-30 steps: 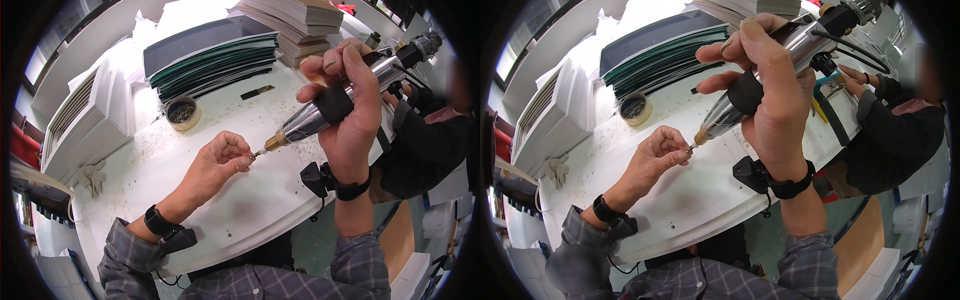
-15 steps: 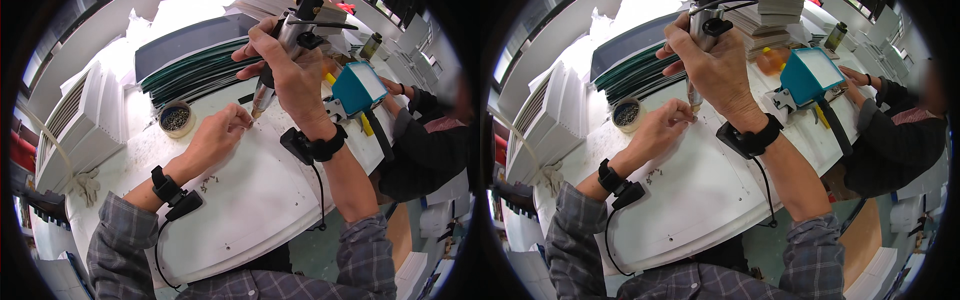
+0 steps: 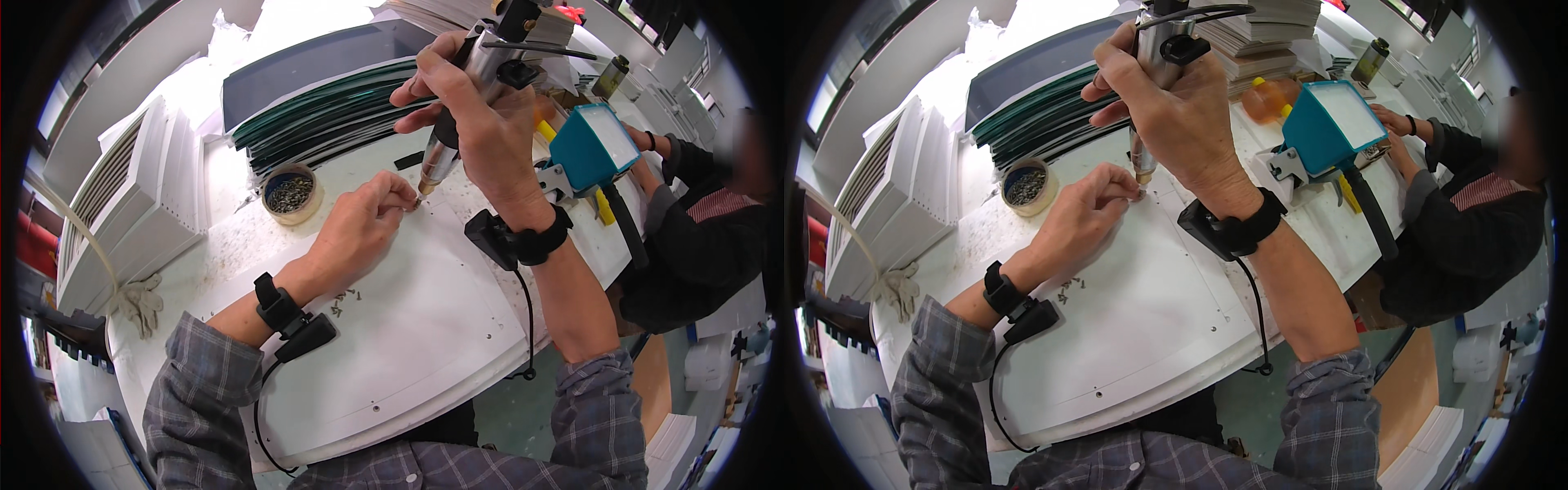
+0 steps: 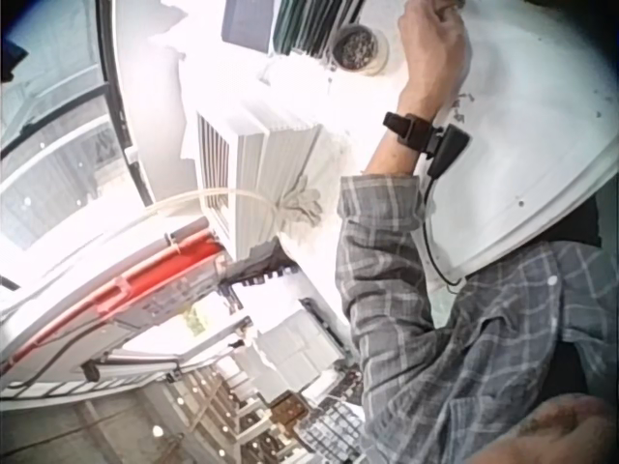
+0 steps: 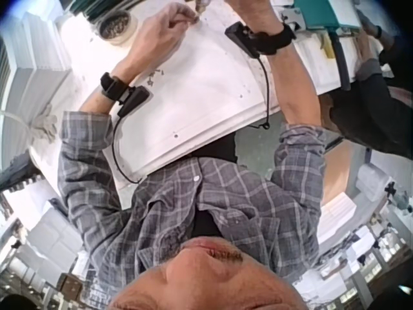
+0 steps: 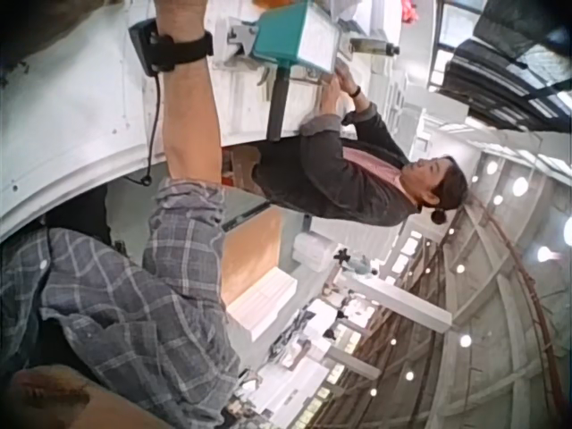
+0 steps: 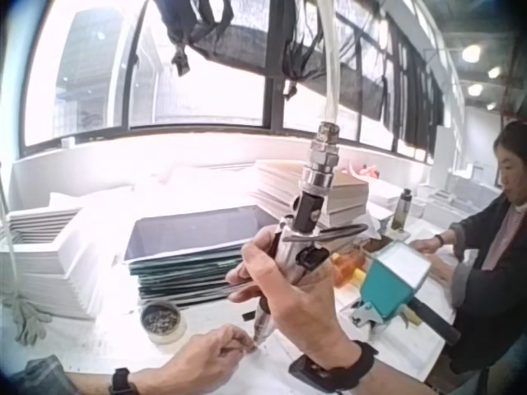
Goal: The person uses a pneumatic screwdriver to fasten screws into a white rectangular frame on a workbench. They then move to a pallet to inspect and stack white frame components, followed by placing a black panel into a frame and wiping the surface with a cloth.
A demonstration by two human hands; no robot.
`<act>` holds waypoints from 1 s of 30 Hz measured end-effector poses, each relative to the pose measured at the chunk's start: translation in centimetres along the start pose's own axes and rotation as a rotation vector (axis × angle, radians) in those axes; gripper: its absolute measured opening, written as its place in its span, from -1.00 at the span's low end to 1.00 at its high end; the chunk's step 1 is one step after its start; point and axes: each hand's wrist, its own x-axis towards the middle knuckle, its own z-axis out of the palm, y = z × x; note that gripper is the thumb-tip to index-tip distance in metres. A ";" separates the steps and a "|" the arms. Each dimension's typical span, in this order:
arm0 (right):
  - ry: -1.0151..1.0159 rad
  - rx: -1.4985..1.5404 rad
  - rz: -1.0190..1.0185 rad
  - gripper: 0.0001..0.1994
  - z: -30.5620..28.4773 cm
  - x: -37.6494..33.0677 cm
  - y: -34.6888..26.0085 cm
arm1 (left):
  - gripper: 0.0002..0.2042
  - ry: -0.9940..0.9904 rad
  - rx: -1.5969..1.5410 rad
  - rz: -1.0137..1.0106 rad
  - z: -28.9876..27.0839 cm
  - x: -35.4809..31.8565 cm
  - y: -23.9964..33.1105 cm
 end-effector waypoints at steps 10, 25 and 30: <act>-0.024 -0.034 -0.021 -0.83 0.0 -0.3 0.4 | -0.78 0.004 -0.066 -0.024 0.1 -0.3 -0.3; -0.200 -0.015 0.085 -0.80 0.5 0.4 0.6 | -0.53 -0.202 0.771 0.358 -1.8 -1.8 0.1; -0.226 -0.007 0.090 -0.78 0.3 0.4 0.4 | -0.52 -0.207 0.743 0.344 -1.8 -1.6 0.1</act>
